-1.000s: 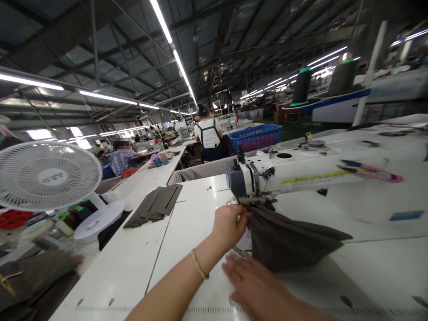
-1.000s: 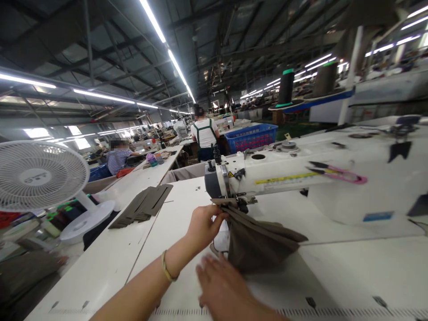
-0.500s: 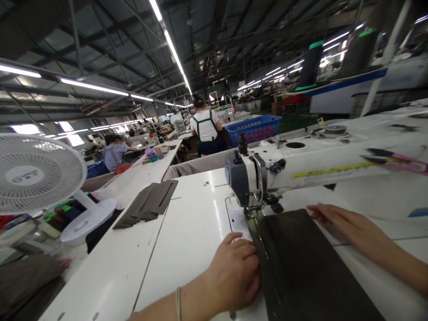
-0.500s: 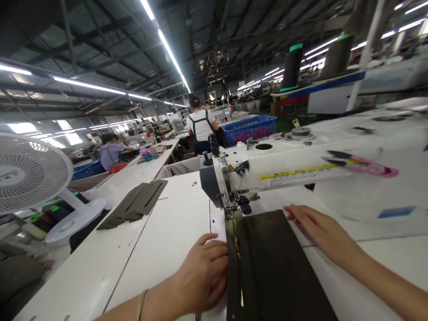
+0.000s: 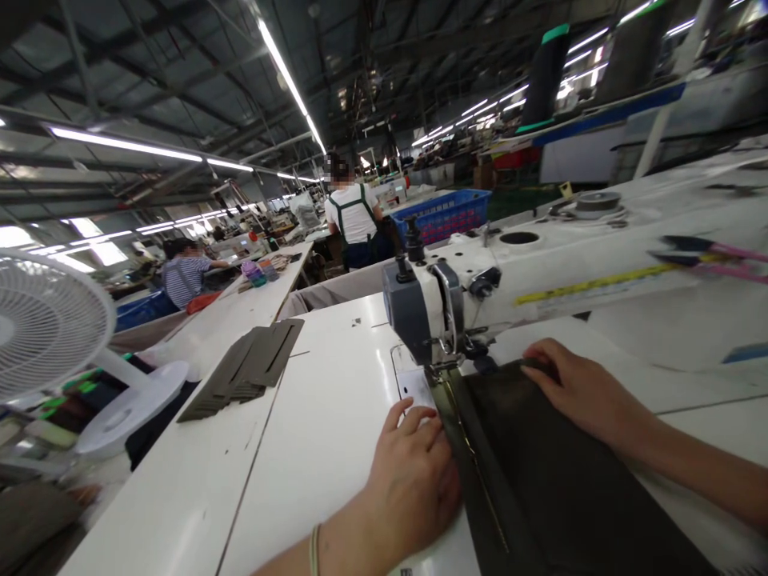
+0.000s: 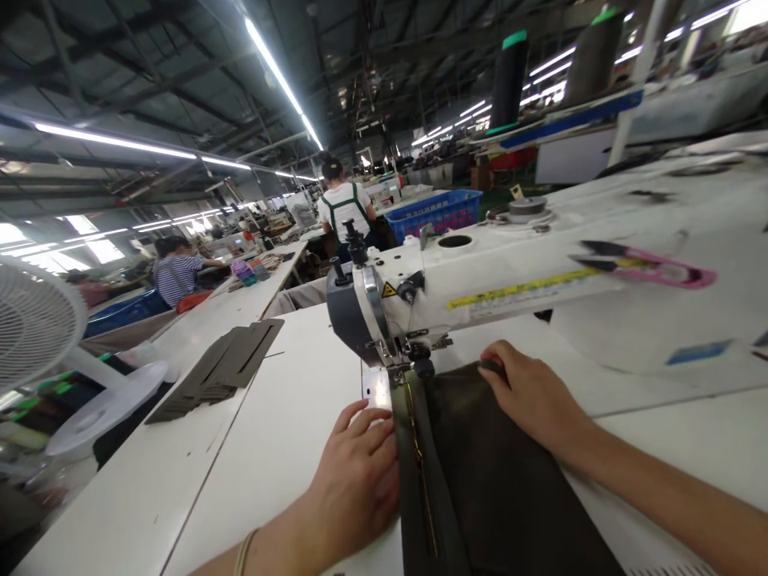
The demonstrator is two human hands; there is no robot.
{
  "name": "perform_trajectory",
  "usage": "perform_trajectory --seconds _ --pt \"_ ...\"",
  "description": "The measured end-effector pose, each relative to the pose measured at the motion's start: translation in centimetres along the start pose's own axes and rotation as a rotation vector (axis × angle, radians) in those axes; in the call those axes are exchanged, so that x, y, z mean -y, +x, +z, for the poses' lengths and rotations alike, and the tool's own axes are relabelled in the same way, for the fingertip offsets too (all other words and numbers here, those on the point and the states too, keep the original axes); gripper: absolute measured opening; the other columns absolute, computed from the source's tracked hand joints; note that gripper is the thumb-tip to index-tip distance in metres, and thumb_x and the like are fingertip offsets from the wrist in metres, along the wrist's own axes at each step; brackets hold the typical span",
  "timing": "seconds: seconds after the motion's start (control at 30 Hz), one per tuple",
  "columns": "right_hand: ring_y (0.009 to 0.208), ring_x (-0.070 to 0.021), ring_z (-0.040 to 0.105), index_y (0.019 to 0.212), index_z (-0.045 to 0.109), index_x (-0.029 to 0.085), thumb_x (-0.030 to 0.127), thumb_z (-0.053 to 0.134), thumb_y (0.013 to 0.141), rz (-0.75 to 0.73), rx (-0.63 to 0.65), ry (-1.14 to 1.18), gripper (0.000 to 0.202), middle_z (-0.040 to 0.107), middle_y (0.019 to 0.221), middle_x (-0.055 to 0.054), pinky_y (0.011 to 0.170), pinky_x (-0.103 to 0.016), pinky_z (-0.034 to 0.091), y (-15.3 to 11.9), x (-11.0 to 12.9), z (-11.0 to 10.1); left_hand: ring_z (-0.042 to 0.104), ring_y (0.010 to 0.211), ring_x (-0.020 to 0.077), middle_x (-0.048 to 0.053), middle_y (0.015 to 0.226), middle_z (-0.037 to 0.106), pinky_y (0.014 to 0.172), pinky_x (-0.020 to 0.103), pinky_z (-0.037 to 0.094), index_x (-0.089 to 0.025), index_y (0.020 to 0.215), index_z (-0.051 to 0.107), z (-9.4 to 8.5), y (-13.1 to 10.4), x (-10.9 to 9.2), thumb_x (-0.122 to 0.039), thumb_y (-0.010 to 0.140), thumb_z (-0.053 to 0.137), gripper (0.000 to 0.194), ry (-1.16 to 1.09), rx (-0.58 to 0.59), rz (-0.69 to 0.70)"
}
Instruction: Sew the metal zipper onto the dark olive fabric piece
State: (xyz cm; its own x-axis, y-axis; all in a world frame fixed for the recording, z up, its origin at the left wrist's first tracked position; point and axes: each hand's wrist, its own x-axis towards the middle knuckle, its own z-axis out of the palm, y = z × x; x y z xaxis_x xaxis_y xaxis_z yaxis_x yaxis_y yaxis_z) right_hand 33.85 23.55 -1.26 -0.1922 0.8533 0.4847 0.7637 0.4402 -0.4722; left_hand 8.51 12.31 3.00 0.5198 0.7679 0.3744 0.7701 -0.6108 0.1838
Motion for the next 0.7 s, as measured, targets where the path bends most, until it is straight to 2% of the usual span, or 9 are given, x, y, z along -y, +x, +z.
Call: perform_trajectory --seconds 0.13,0.23,0.3,0.4,0.5,0.6,0.7 --pt "0.086 -0.0321 0.056 0.089 0.055 0.017 0.030 0.034 0.086 -0.147 -0.038 -0.139 0.024 0.060 0.090 -0.013 0.071 -0.044 0.041 0.0 1.8 -1.0 0.049 0.112 0.0262 0.007 0.108 0.061 0.108 0.043 0.026 -0.018 0.095 0.059 0.0 0.0 -0.2 -0.019 0.071 0.053 0.025 -0.010 0.006 -0.015" --pt "0.093 -0.0276 0.055 0.092 0.059 0.017 0.023 0.031 0.094 -0.427 -0.010 -0.215 0.029 0.060 0.097 -0.012 0.079 -0.041 0.041 -0.2 3.7 -0.9 0.045 0.119 0.0269 0.009 0.112 0.059 0.110 0.044 0.023 -0.018 0.094 0.057 0.0 0.1 -0.2 -0.021 0.074 0.051 0.020 -0.033 0.013 -0.017" --pt "0.097 -0.0242 0.056 0.101 0.060 0.016 0.021 0.028 0.097 -0.564 0.029 -0.234 0.033 0.061 0.102 -0.011 0.084 -0.039 0.042 -0.5 4.0 0.0 0.047 0.115 0.0270 0.009 0.107 0.060 0.109 0.045 0.023 -0.018 0.089 0.056 0.0 0.2 -0.3 -0.021 0.075 0.050 0.016 -0.030 0.028 -0.022" --pt "0.112 -0.0275 0.050 0.116 0.056 0.010 0.025 0.025 0.098 -0.525 0.004 -0.314 0.039 0.057 0.117 -0.016 0.091 -0.048 0.040 -1.0 3.0 1.4 0.051 0.105 0.0263 0.008 0.100 0.061 0.108 0.046 0.025 -0.017 0.089 0.056 -0.2 0.3 -0.4 -0.021 0.073 0.052 0.017 -0.001 0.058 -0.035" --pt "0.114 -0.0343 0.047 0.112 0.058 0.005 0.026 0.024 0.098 -0.505 -0.080 -0.370 0.043 0.054 0.119 -0.022 0.093 -0.058 0.036 -1.4 2.5 1.4 0.051 0.100 0.0257 0.007 0.101 0.060 0.106 0.047 0.026 -0.017 0.093 0.055 -0.3 0.2 -0.5 -0.022 0.073 0.053 0.021 0.002 0.069 -0.045" --pt "0.113 -0.0277 0.048 0.114 0.058 0.009 0.019 0.029 0.098 -0.625 0.007 -0.194 0.035 0.055 0.119 -0.016 0.098 -0.050 0.038 -2.2 4.6 0.5 0.050 0.103 0.0260 0.007 0.103 0.060 0.107 0.048 0.025 -0.018 0.096 0.055 -0.1 0.1 -0.5 -0.022 0.073 0.052 0.023 -0.024 0.040 -0.055" --pt "0.112 -0.0223 0.048 0.122 0.053 0.013 0.015 0.033 0.096 -0.627 0.131 -0.011 0.033 0.052 0.123 -0.012 0.094 -0.040 0.044 -3.0 7.4 0.0 0.048 0.109 0.0266 0.008 0.109 0.058 0.109 0.050 0.023 -0.018 0.098 0.054 0.1 0.1 -0.5 -0.020 0.072 0.051 0.026 -0.046 0.007 -0.077"
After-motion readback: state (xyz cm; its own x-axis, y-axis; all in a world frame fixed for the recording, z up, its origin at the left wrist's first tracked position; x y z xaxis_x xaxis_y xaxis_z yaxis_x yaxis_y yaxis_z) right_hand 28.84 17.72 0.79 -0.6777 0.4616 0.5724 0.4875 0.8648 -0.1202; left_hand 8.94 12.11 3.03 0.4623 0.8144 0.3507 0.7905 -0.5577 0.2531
